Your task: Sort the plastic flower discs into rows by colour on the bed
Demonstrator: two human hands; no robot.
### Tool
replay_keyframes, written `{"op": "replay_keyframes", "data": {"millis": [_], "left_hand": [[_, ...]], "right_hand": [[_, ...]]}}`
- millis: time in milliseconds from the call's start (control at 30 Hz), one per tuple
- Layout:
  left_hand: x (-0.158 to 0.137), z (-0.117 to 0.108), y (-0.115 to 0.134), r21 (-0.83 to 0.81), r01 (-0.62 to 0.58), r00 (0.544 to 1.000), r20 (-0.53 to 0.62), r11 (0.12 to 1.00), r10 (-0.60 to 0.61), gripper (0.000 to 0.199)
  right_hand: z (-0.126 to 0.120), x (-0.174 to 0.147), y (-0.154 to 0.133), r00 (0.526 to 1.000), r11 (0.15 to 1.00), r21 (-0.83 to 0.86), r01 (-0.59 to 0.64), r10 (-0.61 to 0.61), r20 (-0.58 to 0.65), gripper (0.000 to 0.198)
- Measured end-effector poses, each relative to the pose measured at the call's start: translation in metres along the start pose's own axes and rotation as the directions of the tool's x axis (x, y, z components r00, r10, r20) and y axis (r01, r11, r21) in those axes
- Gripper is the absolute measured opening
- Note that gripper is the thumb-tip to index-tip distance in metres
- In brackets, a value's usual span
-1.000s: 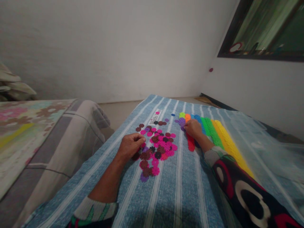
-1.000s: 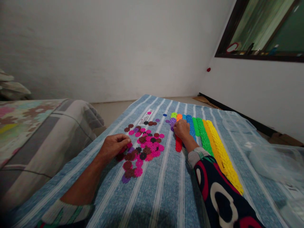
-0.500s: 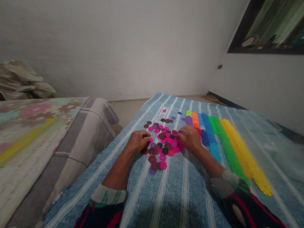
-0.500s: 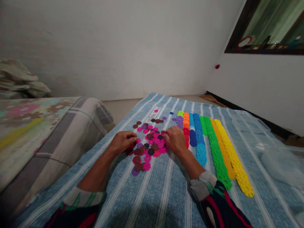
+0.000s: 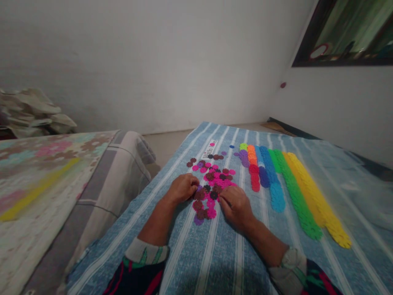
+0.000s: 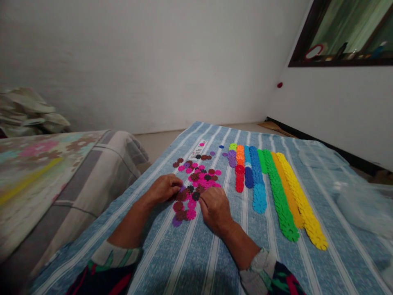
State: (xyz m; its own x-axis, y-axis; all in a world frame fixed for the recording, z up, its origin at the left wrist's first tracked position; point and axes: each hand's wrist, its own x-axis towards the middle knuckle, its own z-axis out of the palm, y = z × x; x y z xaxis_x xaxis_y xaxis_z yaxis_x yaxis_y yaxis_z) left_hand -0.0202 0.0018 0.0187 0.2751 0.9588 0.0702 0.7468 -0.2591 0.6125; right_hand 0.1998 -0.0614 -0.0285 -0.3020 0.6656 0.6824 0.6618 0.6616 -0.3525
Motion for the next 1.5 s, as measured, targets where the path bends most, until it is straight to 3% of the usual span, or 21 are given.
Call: {"op": "replay_keyframes", "data": {"millis": [133,733,933,1233,1500], "left_hand": [[0.000,-0.002,0.009,0.193,-0.053,0.998,0.053,0.980,0.044,0.016],[0.001,-0.003,0.009,0.237,-0.094,0.990,0.126,0.967,0.065,0.012],[0.003,-0.003,0.007,0.230,-0.041,0.994,0.109,0.972,0.017,0.011],[0.004,0.004,-0.009,-0.067,0.073,0.997,0.041,0.995,-0.071,0.011],[-0.003,0.000,-0.003,-0.392,0.122,0.991,0.001,0.912,-0.132,0.015]], "right_hand": [[0.001,0.002,-0.003,1.000,1.000,-0.010,0.023,-0.023,0.000,0.023],[0.008,0.000,-0.002,0.999,0.997,-0.067,0.031,-0.030,0.026,0.020],[0.008,0.000,-0.002,0.999,0.997,-0.072,0.035,-0.033,0.026,0.019],[0.012,-0.001,0.000,0.997,0.996,-0.060,0.072,-0.072,0.004,0.019],[0.004,-0.002,0.001,0.998,0.996,-0.054,0.065,-0.065,0.014,0.024]]}}
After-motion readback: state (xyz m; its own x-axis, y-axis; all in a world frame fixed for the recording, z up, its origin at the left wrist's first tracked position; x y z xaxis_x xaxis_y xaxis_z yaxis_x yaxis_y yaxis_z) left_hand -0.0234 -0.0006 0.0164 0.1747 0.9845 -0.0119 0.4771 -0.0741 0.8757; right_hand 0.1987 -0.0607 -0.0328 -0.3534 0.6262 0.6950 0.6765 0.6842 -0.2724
